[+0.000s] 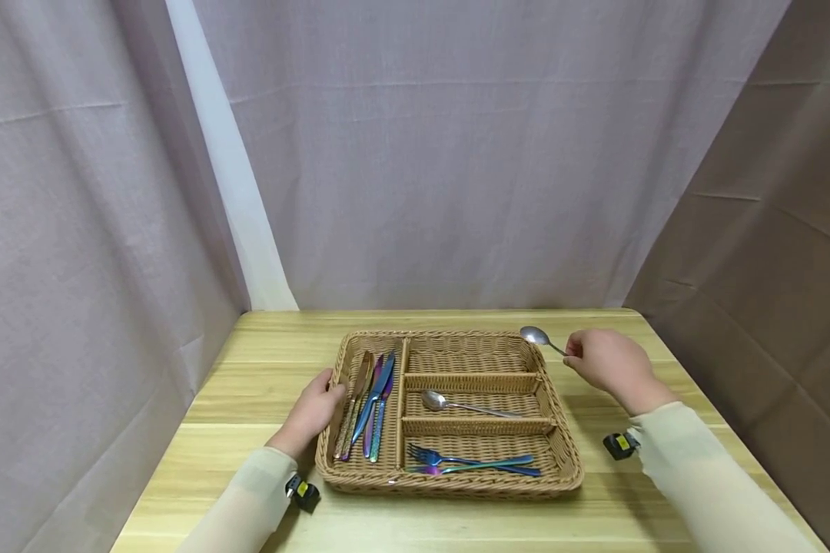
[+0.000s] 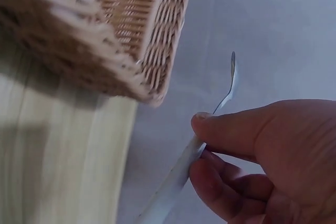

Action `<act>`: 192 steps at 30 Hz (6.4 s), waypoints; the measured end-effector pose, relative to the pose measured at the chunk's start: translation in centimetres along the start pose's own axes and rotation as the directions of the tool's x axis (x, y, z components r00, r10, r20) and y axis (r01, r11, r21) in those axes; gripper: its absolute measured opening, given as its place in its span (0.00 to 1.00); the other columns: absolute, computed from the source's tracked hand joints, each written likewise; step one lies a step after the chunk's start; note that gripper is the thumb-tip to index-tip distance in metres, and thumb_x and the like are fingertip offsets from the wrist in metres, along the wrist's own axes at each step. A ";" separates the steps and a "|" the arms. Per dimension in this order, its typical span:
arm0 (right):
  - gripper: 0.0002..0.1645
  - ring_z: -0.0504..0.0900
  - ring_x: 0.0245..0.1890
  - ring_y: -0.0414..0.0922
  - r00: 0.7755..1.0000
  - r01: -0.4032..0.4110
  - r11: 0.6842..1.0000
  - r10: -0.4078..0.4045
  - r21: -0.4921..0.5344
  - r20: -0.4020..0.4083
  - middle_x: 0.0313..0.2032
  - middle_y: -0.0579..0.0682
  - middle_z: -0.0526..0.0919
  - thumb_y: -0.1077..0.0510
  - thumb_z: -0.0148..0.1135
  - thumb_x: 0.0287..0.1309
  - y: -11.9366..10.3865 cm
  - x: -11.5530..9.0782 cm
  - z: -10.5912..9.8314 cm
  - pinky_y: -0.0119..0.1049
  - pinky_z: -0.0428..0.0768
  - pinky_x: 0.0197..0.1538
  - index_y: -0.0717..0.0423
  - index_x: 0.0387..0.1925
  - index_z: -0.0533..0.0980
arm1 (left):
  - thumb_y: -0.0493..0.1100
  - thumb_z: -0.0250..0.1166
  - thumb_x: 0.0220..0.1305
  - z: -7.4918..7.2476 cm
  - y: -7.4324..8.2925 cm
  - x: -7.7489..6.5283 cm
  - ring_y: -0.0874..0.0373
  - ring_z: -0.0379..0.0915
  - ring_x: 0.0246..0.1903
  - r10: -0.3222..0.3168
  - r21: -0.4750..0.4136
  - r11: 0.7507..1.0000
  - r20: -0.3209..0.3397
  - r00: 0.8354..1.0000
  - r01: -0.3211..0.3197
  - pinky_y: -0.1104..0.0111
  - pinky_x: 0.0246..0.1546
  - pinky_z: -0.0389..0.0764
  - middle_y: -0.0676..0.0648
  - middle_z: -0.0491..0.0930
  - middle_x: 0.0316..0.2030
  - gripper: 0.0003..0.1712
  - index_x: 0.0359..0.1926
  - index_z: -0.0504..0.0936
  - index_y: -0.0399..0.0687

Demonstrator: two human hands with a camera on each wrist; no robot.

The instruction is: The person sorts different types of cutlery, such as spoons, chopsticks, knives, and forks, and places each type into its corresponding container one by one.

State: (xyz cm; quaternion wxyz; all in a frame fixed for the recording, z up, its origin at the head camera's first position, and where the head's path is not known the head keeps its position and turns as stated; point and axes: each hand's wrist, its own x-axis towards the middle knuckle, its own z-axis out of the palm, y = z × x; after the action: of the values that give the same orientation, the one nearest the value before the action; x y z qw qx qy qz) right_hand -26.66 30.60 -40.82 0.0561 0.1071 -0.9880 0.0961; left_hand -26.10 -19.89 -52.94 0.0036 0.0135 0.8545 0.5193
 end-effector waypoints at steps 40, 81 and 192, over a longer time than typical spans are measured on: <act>0.14 0.77 0.25 0.41 0.961 0.276 0.960 -0.276 -0.050 -0.003 0.25 0.40 0.82 0.59 0.80 0.61 -10.9 1.5 2.5 0.45 0.81 0.27 0.44 0.24 0.83 | 0.44 0.56 0.81 0.1 -0.5 -0.2 0.41 0.81 0.56 -0.008 -0.027 1.000 -0.001 1.000 0.008 0.41 0.65 0.80 0.36 0.84 0.59 0.23 0.70 0.78 0.40; 0.19 0.77 0.24 0.40 0.911 0.399 0.915 -0.389 -0.057 0.135 0.21 0.36 0.79 0.57 0.85 0.56 -13.0 2.9 7.6 0.43 0.83 0.31 0.44 0.19 0.81 | 0.45 0.56 0.82 -0.1 -0.4 -0.1 0.40 0.82 0.57 -0.010 -0.019 1.000 -0.002 1.000 0.010 0.40 0.64 0.80 0.35 0.84 0.61 0.24 0.71 0.77 0.40; 0.14 0.72 0.24 0.44 0.999 -0.021 1.000 0.021 -0.002 0.027 0.23 0.43 0.77 0.52 0.66 0.74 0.8 0.2 -0.3 0.43 0.69 0.26 0.47 0.29 0.82 | 0.43 0.57 0.81 0.0 -0.4 -0.3 0.41 0.82 0.57 -0.007 -0.037 0.999 -0.014 1.000 0.006 0.42 0.65 0.80 0.35 0.83 0.60 0.25 0.72 0.76 0.38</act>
State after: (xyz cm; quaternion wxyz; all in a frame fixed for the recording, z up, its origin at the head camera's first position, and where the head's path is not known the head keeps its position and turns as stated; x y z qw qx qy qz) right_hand -26.99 31.40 -40.67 0.0417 0.0982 -0.9898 0.0944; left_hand -25.85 -20.14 -53.30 -0.0007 0.0070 0.8447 0.5352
